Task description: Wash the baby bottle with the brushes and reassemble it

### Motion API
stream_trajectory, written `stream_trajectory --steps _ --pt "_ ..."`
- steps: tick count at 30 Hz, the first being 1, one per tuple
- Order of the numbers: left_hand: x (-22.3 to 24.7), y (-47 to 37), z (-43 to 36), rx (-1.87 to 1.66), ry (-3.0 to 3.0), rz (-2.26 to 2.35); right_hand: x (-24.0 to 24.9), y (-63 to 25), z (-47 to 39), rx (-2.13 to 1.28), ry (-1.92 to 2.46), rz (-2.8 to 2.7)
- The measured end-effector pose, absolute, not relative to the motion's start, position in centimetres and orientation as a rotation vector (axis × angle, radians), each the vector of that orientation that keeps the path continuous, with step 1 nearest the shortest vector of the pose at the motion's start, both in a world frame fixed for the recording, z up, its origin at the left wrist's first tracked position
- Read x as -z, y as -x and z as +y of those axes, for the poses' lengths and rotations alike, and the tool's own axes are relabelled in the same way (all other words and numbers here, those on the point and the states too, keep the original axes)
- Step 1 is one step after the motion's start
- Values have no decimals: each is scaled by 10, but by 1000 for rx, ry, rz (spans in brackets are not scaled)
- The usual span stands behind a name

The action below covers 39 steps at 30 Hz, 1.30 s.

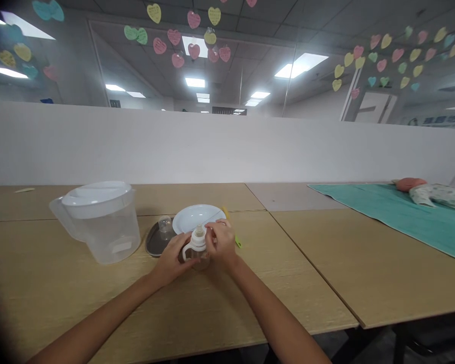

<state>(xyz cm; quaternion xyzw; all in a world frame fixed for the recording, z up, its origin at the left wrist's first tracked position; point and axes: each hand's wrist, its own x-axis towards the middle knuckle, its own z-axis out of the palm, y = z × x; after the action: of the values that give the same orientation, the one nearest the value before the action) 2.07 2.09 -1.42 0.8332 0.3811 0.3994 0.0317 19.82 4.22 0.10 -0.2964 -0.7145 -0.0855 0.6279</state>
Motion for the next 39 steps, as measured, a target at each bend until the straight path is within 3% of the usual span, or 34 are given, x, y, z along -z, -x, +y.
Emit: stream_trajectory --steps 4,7,12,19,25,30,39 --pt "18 -20 22 -1239 -2495 1219 2 -196 33 522 548 -1846" --pt "20 -19 23 -1247 -2492 1185 6 -189 25 557 526 -1953" --pt "16 -17 22 -1190 -2569 1062 11 -187 20 128 543 -2115" --pt "9 -20 20 -1105 -2535 1082 -1 -201 34 -309 798 -1526" --pt "12 -18 21 -1101 -2517 1104 -3 -197 31 -180 877 -1555" --pt "16 -15 26 -1147 -2500 1072 -8 -196 31 -413 800 -1710" --pt "14 -20 15 -1215 -2500 1009 -7 -188 32 -457 819 -1717"
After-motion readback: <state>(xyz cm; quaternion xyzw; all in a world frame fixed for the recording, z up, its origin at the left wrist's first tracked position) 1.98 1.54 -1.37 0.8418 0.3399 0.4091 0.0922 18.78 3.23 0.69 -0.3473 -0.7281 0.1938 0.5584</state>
